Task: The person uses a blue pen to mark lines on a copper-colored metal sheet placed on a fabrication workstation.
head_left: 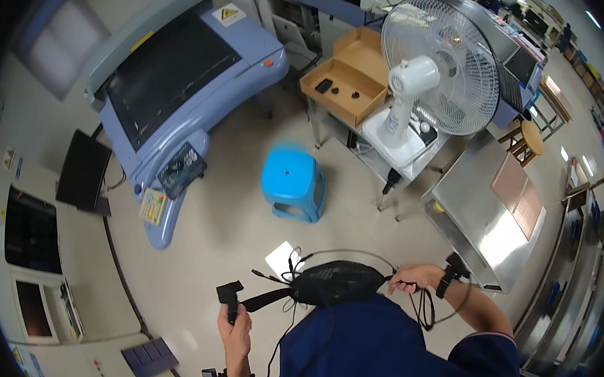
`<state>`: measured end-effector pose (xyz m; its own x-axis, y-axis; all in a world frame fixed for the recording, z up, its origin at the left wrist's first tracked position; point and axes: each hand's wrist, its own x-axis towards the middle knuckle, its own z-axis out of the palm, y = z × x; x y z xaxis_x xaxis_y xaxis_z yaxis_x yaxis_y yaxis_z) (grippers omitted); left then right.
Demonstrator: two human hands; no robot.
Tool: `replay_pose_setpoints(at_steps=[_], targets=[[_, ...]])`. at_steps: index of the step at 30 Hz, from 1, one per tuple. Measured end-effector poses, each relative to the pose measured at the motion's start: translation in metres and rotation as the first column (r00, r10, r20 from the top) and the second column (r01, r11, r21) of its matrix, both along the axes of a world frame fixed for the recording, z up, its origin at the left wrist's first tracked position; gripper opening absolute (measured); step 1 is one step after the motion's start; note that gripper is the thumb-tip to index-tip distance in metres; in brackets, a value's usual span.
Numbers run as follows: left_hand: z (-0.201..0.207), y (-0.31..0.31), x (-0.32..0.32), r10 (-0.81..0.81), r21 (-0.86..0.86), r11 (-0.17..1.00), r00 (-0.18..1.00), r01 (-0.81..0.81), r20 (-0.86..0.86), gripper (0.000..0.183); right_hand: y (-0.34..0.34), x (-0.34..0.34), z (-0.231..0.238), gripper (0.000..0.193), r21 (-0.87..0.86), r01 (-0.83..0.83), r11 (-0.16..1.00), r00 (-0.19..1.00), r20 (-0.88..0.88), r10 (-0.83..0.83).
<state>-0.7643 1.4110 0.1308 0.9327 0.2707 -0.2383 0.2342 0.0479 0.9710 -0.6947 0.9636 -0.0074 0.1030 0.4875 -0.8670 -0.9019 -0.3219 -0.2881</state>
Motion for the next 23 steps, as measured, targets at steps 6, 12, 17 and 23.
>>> replay_pose_setpoints(at_steps=[6,12,17,23], targets=[[0.000,0.008,0.117,-0.085,-0.024,0.996,0.996,0.085,-0.013,0.013,0.046,0.069,0.053,0.039,0.335,0.479,0.812,0.850,0.053,-0.524],[0.024,-0.012,0.266,-0.075,0.094,0.993,0.995,0.069,0.063,0.013,0.076,0.185,0.108,0.037,0.380,0.603,0.701,0.699,0.172,-0.694],[0.010,-0.012,0.356,0.164,0.078,0.982,0.978,-0.174,0.128,0.022,0.083,0.281,0.155,0.038,0.525,0.600,0.604,0.581,0.233,-0.780],[-0.035,-0.026,0.412,0.434,0.008,0.901,0.898,-0.435,-0.072,0.030,0.074,0.401,0.173,0.039,0.539,0.554,0.634,0.588,0.285,-0.757]])
